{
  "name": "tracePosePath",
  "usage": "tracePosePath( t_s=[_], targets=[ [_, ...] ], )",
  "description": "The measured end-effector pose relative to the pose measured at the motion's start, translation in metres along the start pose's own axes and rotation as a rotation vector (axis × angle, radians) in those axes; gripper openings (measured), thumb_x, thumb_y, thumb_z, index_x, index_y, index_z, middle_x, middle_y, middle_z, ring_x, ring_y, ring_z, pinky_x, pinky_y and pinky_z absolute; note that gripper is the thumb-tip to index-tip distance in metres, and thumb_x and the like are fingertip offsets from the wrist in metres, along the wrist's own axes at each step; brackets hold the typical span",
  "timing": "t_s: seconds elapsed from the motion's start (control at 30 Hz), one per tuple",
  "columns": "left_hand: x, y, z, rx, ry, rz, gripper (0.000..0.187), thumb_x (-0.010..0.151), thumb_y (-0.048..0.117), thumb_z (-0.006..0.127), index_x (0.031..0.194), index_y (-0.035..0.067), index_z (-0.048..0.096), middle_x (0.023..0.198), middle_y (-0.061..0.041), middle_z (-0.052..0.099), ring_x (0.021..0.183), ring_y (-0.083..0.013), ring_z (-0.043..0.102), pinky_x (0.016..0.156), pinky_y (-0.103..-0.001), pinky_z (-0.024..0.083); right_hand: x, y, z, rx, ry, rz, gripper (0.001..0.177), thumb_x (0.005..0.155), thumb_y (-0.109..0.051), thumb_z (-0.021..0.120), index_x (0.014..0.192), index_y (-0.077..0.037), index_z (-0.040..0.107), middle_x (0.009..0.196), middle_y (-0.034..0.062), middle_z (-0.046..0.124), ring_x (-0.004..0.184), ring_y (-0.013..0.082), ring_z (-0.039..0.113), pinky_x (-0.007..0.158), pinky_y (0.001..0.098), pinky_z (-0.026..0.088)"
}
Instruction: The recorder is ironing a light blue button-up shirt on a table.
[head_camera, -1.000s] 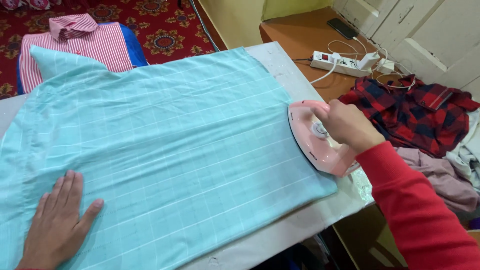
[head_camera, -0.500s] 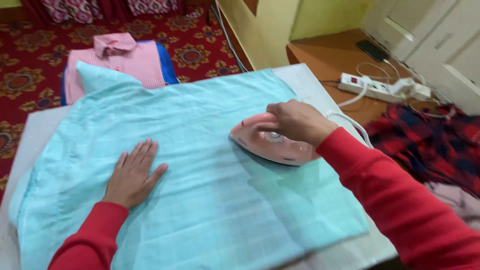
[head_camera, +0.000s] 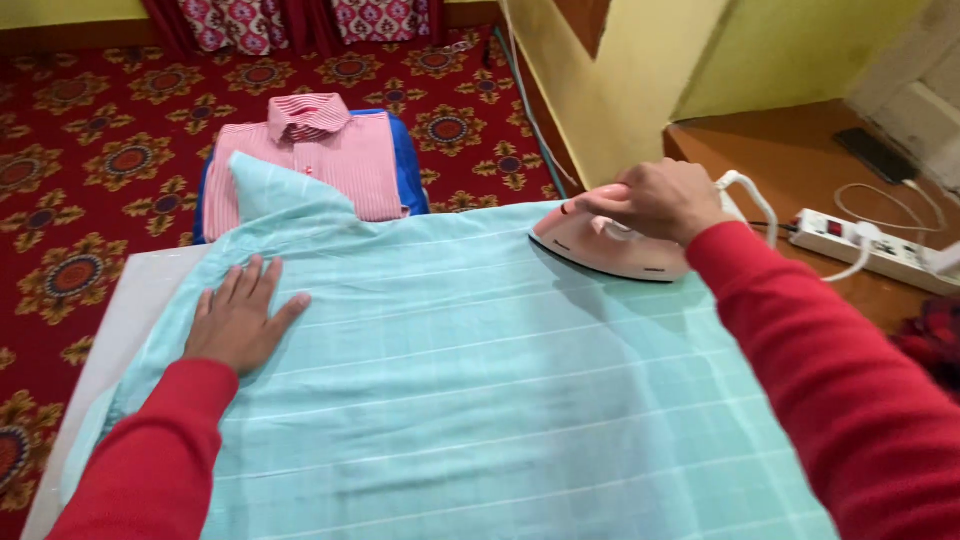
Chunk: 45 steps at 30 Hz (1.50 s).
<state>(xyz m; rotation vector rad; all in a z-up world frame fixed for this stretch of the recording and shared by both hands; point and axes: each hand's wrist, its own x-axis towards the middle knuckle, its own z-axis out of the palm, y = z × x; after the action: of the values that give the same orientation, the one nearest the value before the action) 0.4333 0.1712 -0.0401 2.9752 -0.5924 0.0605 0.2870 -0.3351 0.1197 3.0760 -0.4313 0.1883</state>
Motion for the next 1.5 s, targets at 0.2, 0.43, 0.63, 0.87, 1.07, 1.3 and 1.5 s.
tracePosePath(
  t_s=[0.2, 0.43, 0.63, 0.87, 1.07, 1.3, 1.5],
  targets=[
    [0.052, -0.046, -0.004, 0.120, 0.070, -0.487, 0.097, 0.096, 0.078, 0.049, 0.156, 0.002, 0.042, 0.152, -0.018, 0.051, 0.140, -0.0358, 0.046, 0.109, -0.056, 0.040, -0.047, -0.056, 0.004, -0.009, -0.049, -0.402, 0.050, 0.076, -0.069, 0.065, 0.072, -0.020, 0.075, 0.065, 0.0112, 0.071, 0.066, 0.0373, 0.070, 0.061, 0.0486, 0.054],
    [0.078, -0.047, 0.000, -0.068, 0.170, -0.337, 0.047, 0.100, 0.040, 0.061, 0.133, 0.008, 0.058, 0.126, -0.016, 0.067, 0.108, -0.0391, 0.067, 0.087, -0.056, 0.053, -0.029, -0.133, 0.007, 0.042, -0.025, -0.490, 0.057, 0.075, -0.072, 0.065, 0.069, -0.015, 0.072, 0.059, 0.0117, 0.068, 0.058, 0.0361, 0.068, 0.053, 0.0482, 0.052],
    [0.001, 0.015, -0.011, 0.262, 0.473, -0.209, 0.068, 0.101, 0.052, 0.051, 0.143, -0.001, 0.051, 0.142, -0.021, 0.054, 0.133, -0.0377, 0.050, 0.101, -0.060, 0.042, 0.034, -0.154, 0.005, -0.021, 0.077, -0.419, 0.068, 0.083, -0.081, 0.060, 0.073, -0.015, 0.075, 0.063, 0.0124, 0.069, 0.058, 0.0339, 0.069, 0.054, 0.0464, 0.053],
    [-0.222, 0.075, -0.013, -0.011, 0.426, 0.098, 0.089, 0.093, 0.060, 0.045, 0.148, -0.009, 0.036, 0.156, -0.028, 0.036, 0.145, -0.0412, 0.034, 0.114, -0.060, 0.026, -0.050, -0.201, -0.011, 0.027, -0.110, -0.544, 0.060, 0.080, -0.076, 0.058, 0.076, -0.019, 0.076, 0.064, 0.0106, 0.071, 0.061, 0.0336, 0.071, 0.057, 0.0475, 0.054],
    [-0.311, 0.022, 0.112, 0.405, 0.749, -0.068, 0.068, 0.093, 0.056, 0.044, 0.135, 0.006, 0.064, 0.135, -0.015, 0.068, 0.127, -0.0340, 0.061, 0.112, -0.059, 0.031, -0.082, -0.255, -0.018, 0.068, -0.196, -0.608, 0.073, 0.083, -0.081, 0.053, 0.072, -0.012, 0.072, 0.064, 0.0133, 0.070, 0.060, 0.0349, 0.070, 0.057, 0.0469, 0.054],
    [-0.334, -0.013, 0.156, 0.662, 0.954, -0.054, 0.031, 0.104, 0.023, 0.055, 0.126, 0.012, 0.073, 0.125, -0.012, 0.078, 0.119, -0.0332, 0.070, 0.112, -0.063, 0.032, 0.017, -0.292, 0.005, 0.010, -0.081, -0.540, 0.079, 0.087, -0.084, 0.047, 0.073, -0.011, 0.074, 0.063, 0.0127, 0.070, 0.058, 0.0296, 0.071, 0.055, 0.0447, 0.055],
    [-0.310, 0.049, 0.085, 0.429, 0.772, 0.174, 0.041, 0.104, 0.032, 0.041, 0.140, 0.023, 0.059, 0.140, -0.007, 0.065, 0.129, -0.0256, 0.060, 0.107, -0.059, 0.039, 0.008, -0.297, 0.000, 0.150, -0.061, -0.577, 0.074, 0.084, -0.082, 0.055, 0.069, -0.012, 0.074, 0.062, 0.0147, 0.069, 0.056, 0.0320, 0.069, 0.056, 0.0460, 0.055]
  ],
)
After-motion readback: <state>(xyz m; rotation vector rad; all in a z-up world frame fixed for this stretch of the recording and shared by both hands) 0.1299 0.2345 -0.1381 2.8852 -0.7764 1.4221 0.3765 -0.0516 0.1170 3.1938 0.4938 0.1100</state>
